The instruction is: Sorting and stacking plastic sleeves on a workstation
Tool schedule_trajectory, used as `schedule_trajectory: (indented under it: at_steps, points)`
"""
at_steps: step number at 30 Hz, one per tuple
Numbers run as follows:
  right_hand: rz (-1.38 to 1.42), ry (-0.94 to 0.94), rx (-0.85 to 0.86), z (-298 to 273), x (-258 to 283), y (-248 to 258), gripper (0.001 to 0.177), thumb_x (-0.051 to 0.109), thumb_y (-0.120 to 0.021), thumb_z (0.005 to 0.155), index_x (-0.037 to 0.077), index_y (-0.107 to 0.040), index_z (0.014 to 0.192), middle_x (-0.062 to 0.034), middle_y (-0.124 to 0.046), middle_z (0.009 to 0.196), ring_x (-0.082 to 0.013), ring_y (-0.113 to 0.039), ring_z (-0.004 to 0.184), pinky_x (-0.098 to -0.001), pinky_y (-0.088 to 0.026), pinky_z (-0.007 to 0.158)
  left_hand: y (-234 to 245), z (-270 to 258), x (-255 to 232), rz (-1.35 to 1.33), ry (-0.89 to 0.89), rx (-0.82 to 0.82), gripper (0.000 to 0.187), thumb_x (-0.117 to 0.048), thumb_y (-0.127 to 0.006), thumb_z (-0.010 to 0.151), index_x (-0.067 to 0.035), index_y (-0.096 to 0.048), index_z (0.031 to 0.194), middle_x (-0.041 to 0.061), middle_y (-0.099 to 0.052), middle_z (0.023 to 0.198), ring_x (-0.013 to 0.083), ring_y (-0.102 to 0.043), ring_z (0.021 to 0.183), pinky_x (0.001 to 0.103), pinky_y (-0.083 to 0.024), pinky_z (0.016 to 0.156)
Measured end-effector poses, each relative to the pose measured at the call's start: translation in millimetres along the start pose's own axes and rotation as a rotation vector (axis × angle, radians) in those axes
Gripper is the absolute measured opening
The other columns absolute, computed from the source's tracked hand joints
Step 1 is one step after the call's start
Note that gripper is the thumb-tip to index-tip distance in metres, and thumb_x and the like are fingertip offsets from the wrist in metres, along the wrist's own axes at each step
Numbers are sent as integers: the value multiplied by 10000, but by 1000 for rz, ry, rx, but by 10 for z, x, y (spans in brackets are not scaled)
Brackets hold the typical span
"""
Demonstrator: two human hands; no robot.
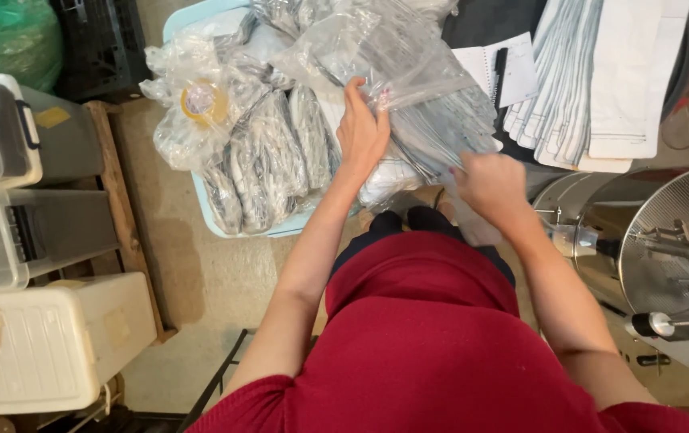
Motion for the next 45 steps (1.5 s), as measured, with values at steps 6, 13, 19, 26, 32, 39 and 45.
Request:
schedule_trajectory:
  at_steps: [6,13,19,26,32,39,45]
  points:
    - [202,-11,138,-703,-836,905,273,428,-612,1009,222,-761,1110,-117,-776,850,-306,-690,741,-399,-455,714,19,-35,-42,-36,20,14,534,-554,-311,1003,-178,-345,1381,168,-575,1344,359,-636,1146,541,-485,809]
    - [850,-194,-253,-616,-1635,1262,302,79,-746,1056,-87,-692,1302,-207,-684,1290,-219,-625,1138,-354,-527,926,-46,-180,-43,29,-126,-57,429,-245,-319,1010,-263,-364,1437,175,-515,1230,169,-437,474,296,-332,384]
    - [1091,-172,-350,378,-1825,849,262,67,-639,1074,-52,-643,1308,-198,-690,1304,-302,-701,1173,-407,-612,939,-42,-314,-44,66,-86,-124,541,-159,-336,981,-298,-389,1502,154,-493,1231,171,-406,478,319,-368,420]
    - [1608,-489,-258,1511,-2150,-303,330,272,-842,841,63,-738,1074,-55,-797,1084,-127,-781,926,-250,-679,816,-77,-573,70,-74,-74,-138,563,-272,-283,990,-255,-380,1544,215,-332,1401,180,-458,596,425,-483,672]
    - [1432,-507,-283,1589,-2356,-759,402,284,-838,923,30,-662,1180,-122,-763,1070,-210,-764,981,-351,-639,826,-237,-840,386,-103,-32,-301,454,-300,-356,1069,-306,-491,1502,213,-271,1482,416,-436,1291,531,-356,1095]
    - [1445,-442,-401,1798,-2653,-1016,500,253,-899,915,-32,-663,1252,-192,-764,1045,-263,-804,963,-389,-667,820,-459,-748,662,79,-4,-323,690,-85,-533,878,-312,-497,1528,260,-235,1511,531,-258,1484,592,-198,1255]
    - [1491,-449,-402,2096,-2671,-1370,618,265,-927,877,-69,-616,1294,-252,-735,1077,-325,-786,1022,-461,-647,846,-544,-853,678,212,47,-281,560,-187,-550,993,-297,-472,1536,263,-215,1557,531,-189,1500,628,-156,1232]
Point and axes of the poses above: each hand's wrist, its own z-axis towards the middle knuckle, its own y-axis out of the back of the hand, x = y × z, the point moved 7 cm from there along z, towards the middle knuckle
